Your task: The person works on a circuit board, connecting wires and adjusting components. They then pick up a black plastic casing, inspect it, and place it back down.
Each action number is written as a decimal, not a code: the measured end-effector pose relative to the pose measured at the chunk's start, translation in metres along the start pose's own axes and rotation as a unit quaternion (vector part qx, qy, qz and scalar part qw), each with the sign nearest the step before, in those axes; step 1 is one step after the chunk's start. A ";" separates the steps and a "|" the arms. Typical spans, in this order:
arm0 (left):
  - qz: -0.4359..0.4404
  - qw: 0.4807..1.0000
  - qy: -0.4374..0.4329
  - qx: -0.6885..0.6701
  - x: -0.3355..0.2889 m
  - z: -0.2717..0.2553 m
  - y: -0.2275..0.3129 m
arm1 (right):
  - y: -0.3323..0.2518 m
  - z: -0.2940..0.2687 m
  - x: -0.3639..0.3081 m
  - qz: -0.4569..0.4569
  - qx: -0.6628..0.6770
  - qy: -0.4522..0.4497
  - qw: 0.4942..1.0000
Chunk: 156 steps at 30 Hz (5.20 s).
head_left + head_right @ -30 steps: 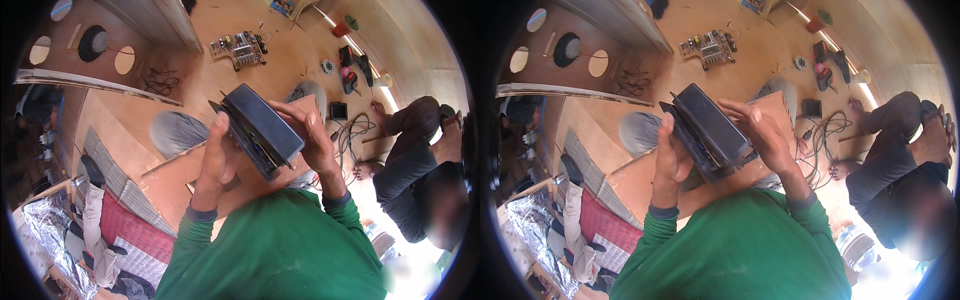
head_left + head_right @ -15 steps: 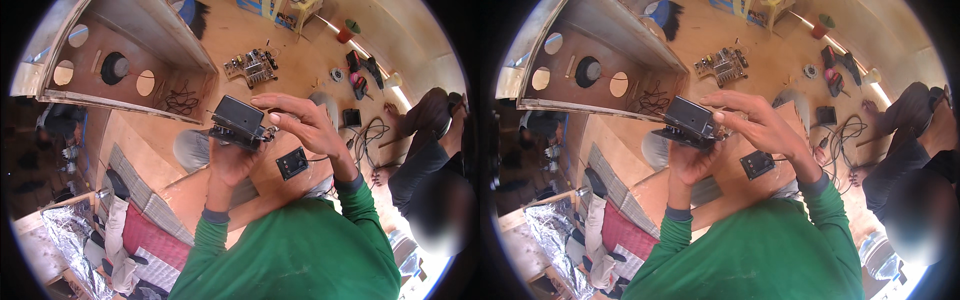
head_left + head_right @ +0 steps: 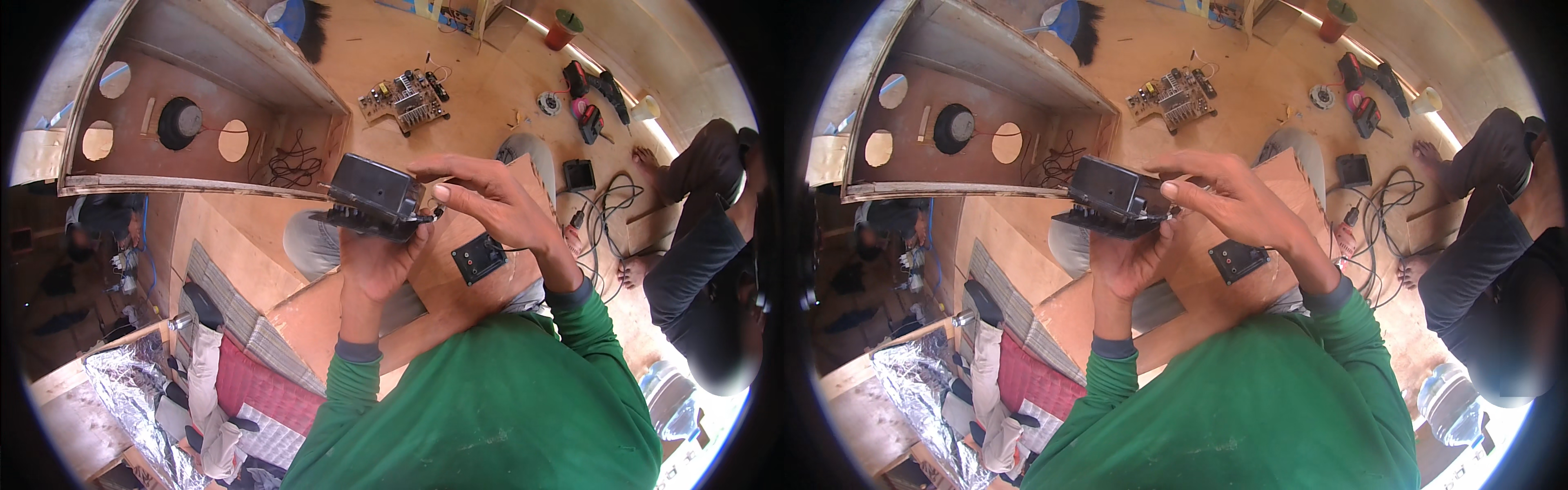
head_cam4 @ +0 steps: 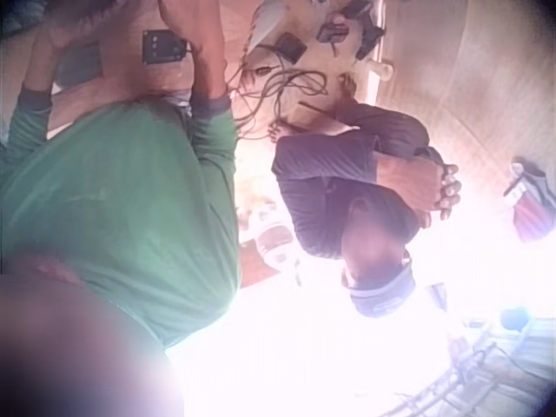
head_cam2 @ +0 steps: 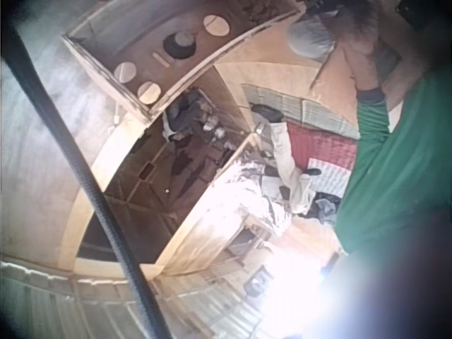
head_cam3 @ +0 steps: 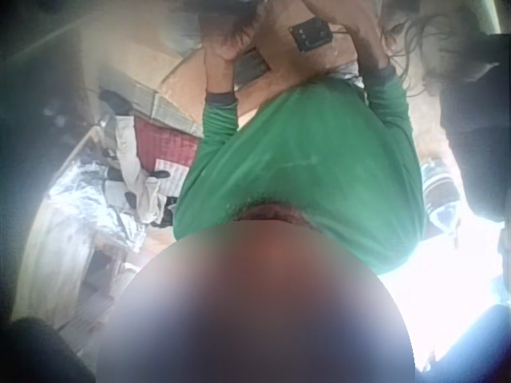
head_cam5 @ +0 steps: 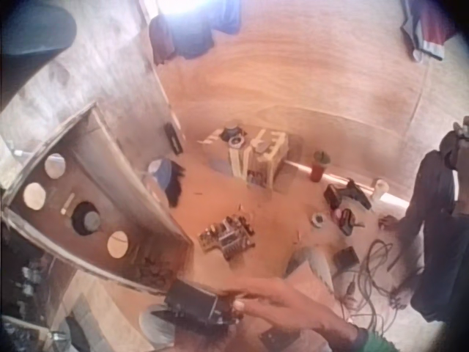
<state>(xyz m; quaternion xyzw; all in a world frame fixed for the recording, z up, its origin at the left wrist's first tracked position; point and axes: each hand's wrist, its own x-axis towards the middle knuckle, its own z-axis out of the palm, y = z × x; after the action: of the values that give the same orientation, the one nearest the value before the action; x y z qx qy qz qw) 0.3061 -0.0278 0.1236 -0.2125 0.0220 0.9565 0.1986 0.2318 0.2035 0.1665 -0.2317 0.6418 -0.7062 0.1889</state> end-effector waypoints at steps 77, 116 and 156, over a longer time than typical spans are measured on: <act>0.409 0.840 0.007 0.356 -0.080 -0.005 -0.018 | 0.035 -0.139 -0.016 -0.075 0.357 0.332 0.870; 0.414 0.849 -0.202 0.258 -0.203 0.061 0.021 | 0.029 0.048 0.018 -0.050 -0.017 -0.284 0.957; 0.529 0.786 0.123 0.294 -0.261 0.036 -0.031 | 0.071 0.040 0.033 0.094 -0.406 -0.178 0.891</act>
<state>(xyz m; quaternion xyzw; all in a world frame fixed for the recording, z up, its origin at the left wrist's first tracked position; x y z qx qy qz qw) 0.5211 -0.0911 0.2656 -0.2143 0.4351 0.8249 -0.2905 0.2253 0.1448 0.1015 -0.3483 0.8470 -0.3099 0.2553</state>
